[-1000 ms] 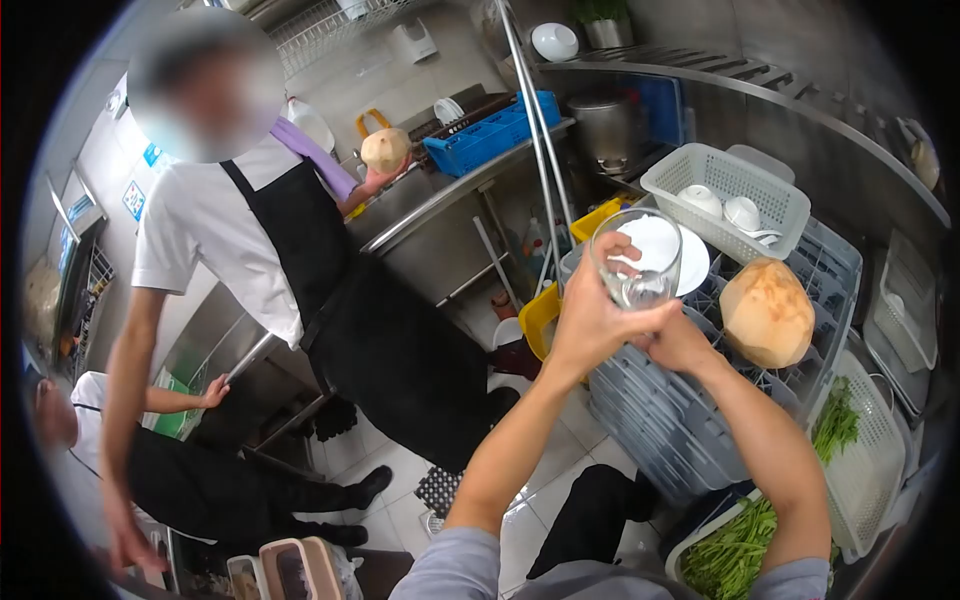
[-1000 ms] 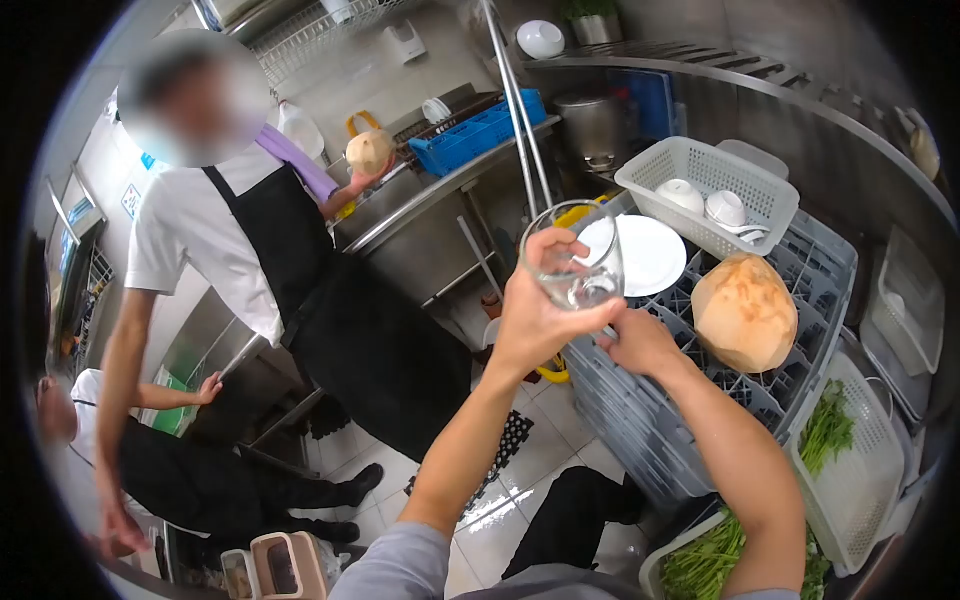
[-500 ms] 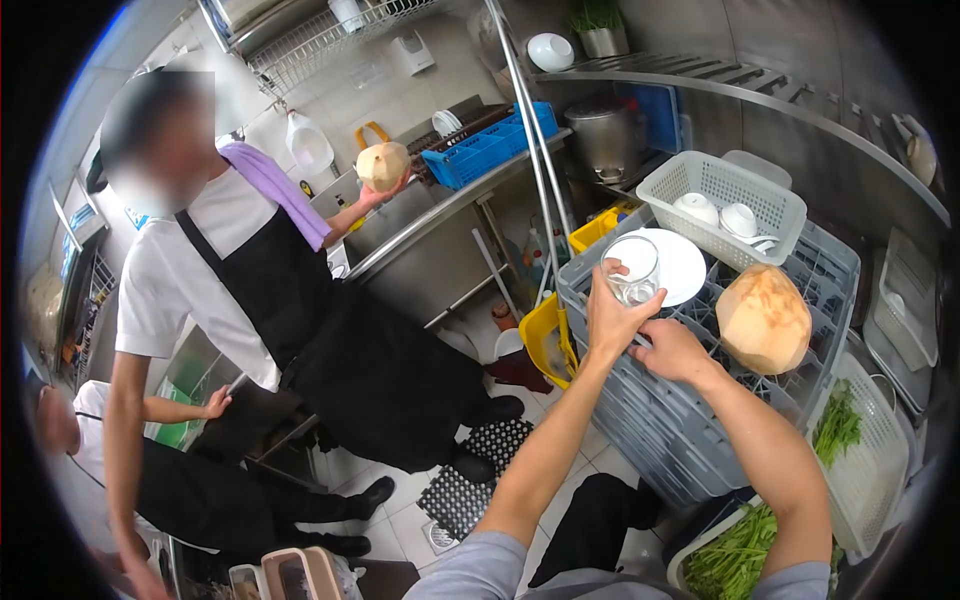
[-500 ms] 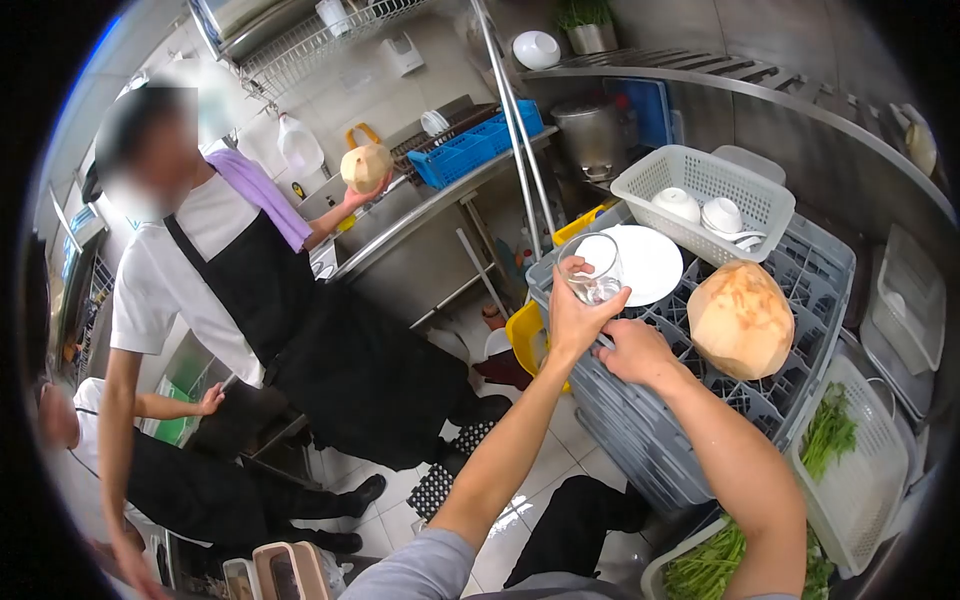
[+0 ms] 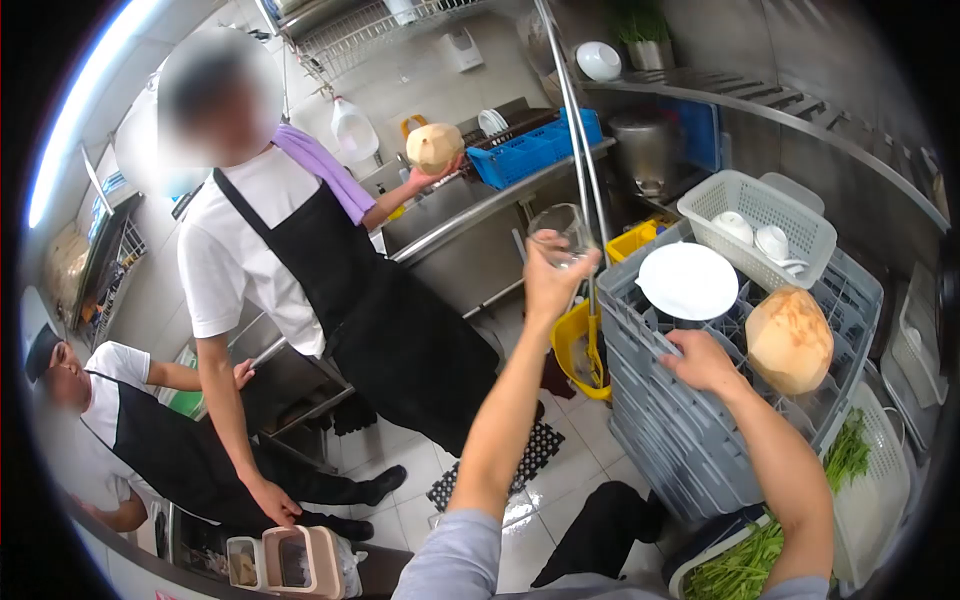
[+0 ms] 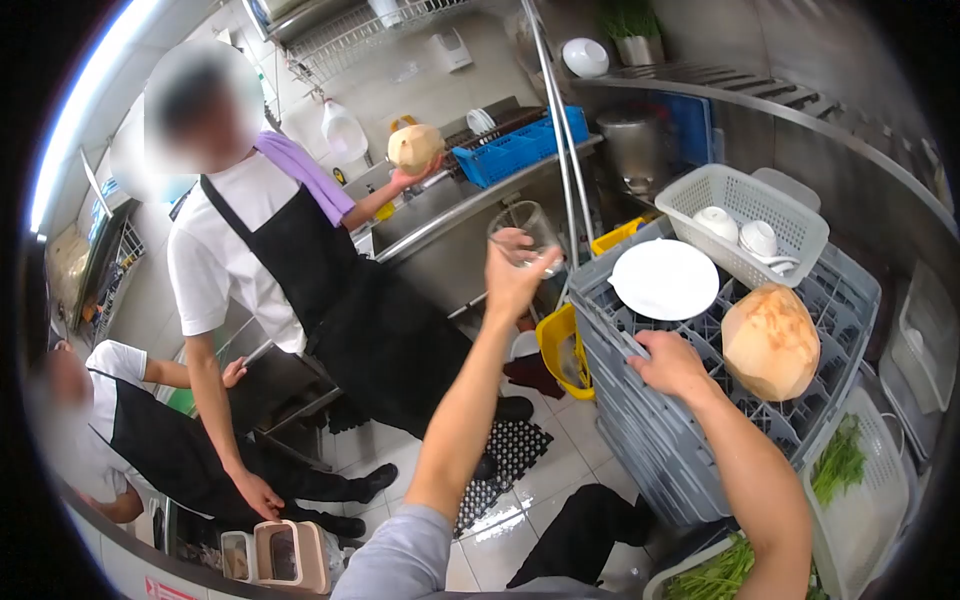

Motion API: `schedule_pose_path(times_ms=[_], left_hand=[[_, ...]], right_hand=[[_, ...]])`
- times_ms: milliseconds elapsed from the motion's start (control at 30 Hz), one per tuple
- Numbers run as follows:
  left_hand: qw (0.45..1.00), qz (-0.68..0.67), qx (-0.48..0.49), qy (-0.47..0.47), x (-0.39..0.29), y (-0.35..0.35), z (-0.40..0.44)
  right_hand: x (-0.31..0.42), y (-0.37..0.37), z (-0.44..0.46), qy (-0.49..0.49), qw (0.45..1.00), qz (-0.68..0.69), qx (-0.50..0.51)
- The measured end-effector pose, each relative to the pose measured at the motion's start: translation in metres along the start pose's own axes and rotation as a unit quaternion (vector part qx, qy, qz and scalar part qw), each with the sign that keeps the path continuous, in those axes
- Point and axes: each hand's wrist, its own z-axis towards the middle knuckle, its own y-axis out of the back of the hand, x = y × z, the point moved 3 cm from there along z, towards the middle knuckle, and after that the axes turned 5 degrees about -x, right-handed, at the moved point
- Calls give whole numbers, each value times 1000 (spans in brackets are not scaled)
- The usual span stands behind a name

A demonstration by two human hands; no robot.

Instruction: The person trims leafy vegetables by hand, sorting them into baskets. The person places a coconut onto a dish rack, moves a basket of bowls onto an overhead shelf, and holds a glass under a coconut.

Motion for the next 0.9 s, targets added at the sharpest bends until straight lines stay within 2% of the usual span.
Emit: schedule_pose_path(times_ms=[67, 167, 233, 567, 633, 733, 833, 900], left_hand=[[996, 68, -54, 14, 1, 33, 35], [967, 220, -128, -25, 12, 79, 79], [960, 249, -126, 7, 12, 101, 95], [956, 262, -132, 6, -2, 110, 110], [975, 208, -72, -31, -17, 87, 103], [995, 86, -25, -40, -39, 48, 92], [978, 194, -56, -51, -41, 46, 94], [972, 230, -55, -13, -17, 55, 98]], right_hand=[[-3, 0, 2, 13, 1000, -9, -15], [-4, -1, 3, 16, 1000, -11, -14], [3, 3, 2, 4, 1000, -15, -9], [-3, -1, 3, 12, 1000, 8, -21], [-4, -1, 2, 14, 999, 8, -28], [1, 0, 2, 8, 1000, 16, -23], [-4, -2, 1, -1, 999, 26, -20], [-1, 0, 2, 1, 1000, 8, -14]])
